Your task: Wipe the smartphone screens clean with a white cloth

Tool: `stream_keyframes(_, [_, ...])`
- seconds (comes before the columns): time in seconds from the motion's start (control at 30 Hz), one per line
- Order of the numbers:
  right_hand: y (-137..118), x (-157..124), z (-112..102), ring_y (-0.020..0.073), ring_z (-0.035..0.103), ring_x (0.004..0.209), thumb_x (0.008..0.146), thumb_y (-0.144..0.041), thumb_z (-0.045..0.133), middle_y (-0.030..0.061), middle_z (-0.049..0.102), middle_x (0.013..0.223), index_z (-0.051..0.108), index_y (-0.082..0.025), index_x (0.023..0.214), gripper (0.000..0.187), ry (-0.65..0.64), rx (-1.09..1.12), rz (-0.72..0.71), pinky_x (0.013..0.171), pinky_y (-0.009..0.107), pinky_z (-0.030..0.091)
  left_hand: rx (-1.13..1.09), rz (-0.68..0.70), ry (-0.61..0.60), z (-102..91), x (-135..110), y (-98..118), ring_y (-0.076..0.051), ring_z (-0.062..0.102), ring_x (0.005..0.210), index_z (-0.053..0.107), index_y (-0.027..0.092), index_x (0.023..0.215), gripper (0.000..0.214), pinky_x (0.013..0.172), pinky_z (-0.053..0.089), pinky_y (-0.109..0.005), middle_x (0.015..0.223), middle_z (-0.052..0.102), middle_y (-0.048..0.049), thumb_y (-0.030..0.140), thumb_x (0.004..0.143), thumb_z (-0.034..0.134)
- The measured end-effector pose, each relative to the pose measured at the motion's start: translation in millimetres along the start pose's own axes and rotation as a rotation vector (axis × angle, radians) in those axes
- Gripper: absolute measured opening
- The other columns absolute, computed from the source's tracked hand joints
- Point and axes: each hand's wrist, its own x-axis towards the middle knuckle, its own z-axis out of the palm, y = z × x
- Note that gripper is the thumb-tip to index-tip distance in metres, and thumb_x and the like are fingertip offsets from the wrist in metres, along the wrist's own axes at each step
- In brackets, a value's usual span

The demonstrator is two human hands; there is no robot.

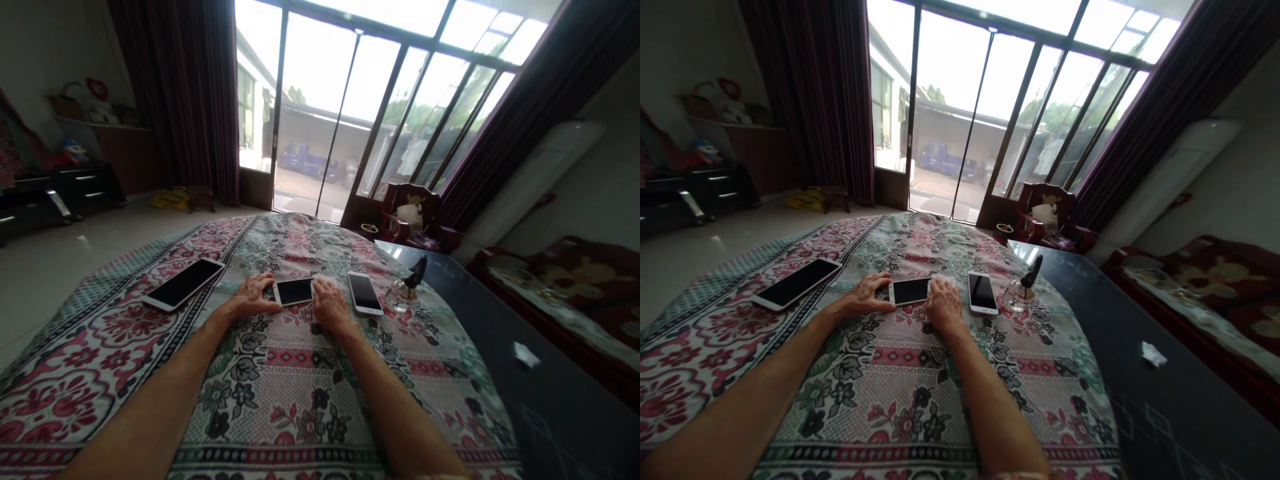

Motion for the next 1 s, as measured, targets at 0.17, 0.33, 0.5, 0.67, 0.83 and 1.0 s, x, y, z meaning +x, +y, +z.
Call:
stream_keyframes(0.17, [-18.8, 2.5, 10.3, 0.0264, 0.041, 0.138, 0.097, -0.019, 0.039, 0.0094, 0.048, 0.151, 0.056, -0.019, 0.135, 0.042, 0.009, 0.024, -0.035, 0.113, 0.043, 0.029, 0.007, -0.035, 0.010, 1.6, 1.8, 2.0, -0.037, 0.039, 0.140, 0.061, 0.017, 0.120, 0.071, 0.116, 0.030, -0.046, 0.150, 0.045, -0.0158, 0.052, 0.062, 0.079])
stream_keyframes(0.33, [-36.9, 1.9, 16.2, 0.0225, 0.043, 0.136, 0.096, -0.017, 0.042, 0.0083, 0.051, 0.148, 0.058, -0.020, 0.132, 0.039, 0.015, 0.109, -0.172, 0.113, 0.040, 0.030, 0.022, 0.017, 0.043, 4.2, -0.1, -1.4, -0.037, 0.044, 0.135, 0.065, 0.022, 0.102, 0.062, 0.114, 0.033, -0.046, 0.143, 0.052, -0.0125, 0.057, 0.054, 0.082])
stream_keyframes(0.5, [-37.6, -1.7, 18.8, 0.0189, 0.050, 0.128, 0.096, -0.017, 0.047, 0.0045, 0.062, 0.135, 0.066, -0.022, 0.118, 0.030, 0.091, 0.232, -0.340, 0.108, 0.035, 0.035, 0.003, 0.133, 0.063, 3.5, -2.9, -10.9, -0.033, 0.046, 0.134, 0.068, 0.024, 0.092, 0.043, 0.115, 0.032, -0.044, 0.141, 0.056, -0.0098, 0.053, 0.063, 0.079])
stream_keyframes(0.67, [-33.6, -2.3, 17.8, 0.0164, 0.060, 0.111, 0.097, -0.018, 0.047, 0.0030, 0.072, 0.112, 0.072, -0.022, 0.090, 0.027, 0.114, 0.306, -0.342, 0.096, 0.029, 0.040, -0.016, 0.186, 0.060, 3.0, -3.3, -15.3, -0.033, 0.049, 0.131, 0.072, 0.026, 0.086, 0.034, 0.114, 0.034, -0.046, 0.136, 0.061, -0.0063, 0.055, 0.068, 0.074])
stream_keyframes(0.83, [-36.0, -5.1, 15.0, 0.0158, 0.063, 0.105, 0.098, -0.021, 0.046, 0.0034, 0.074, 0.103, 0.073, -0.021, 0.086, 0.029, 0.127, 0.289, -0.254, 0.093, 0.028, 0.039, -0.029, 0.212, 0.026, 1.5, -4.1, -12.8, -0.033, 0.050, 0.130, 0.075, 0.030, 0.085, 0.029, 0.115, 0.032, -0.047, 0.135, 0.063, -0.0053, 0.056, 0.072, 0.071])
stream_keyframes(1.0, [-35.7, -7.4, 16.2, 0.0217, 0.051, 0.125, 0.099, -0.027, 0.047, 0.0033, 0.071, 0.119, 0.072, -0.023, 0.097, 0.026, 0.209, 0.239, -0.082, 0.108, 0.041, 0.027, -0.037, 0.202, 0.057, 3.5, -4.2, -11.5, -0.033, 0.053, 0.128, 0.076, 0.029, 0.094, 0.042, 0.113, 0.037, -0.047, 0.134, 0.062, -0.0066, 0.064, 0.072, 0.068])
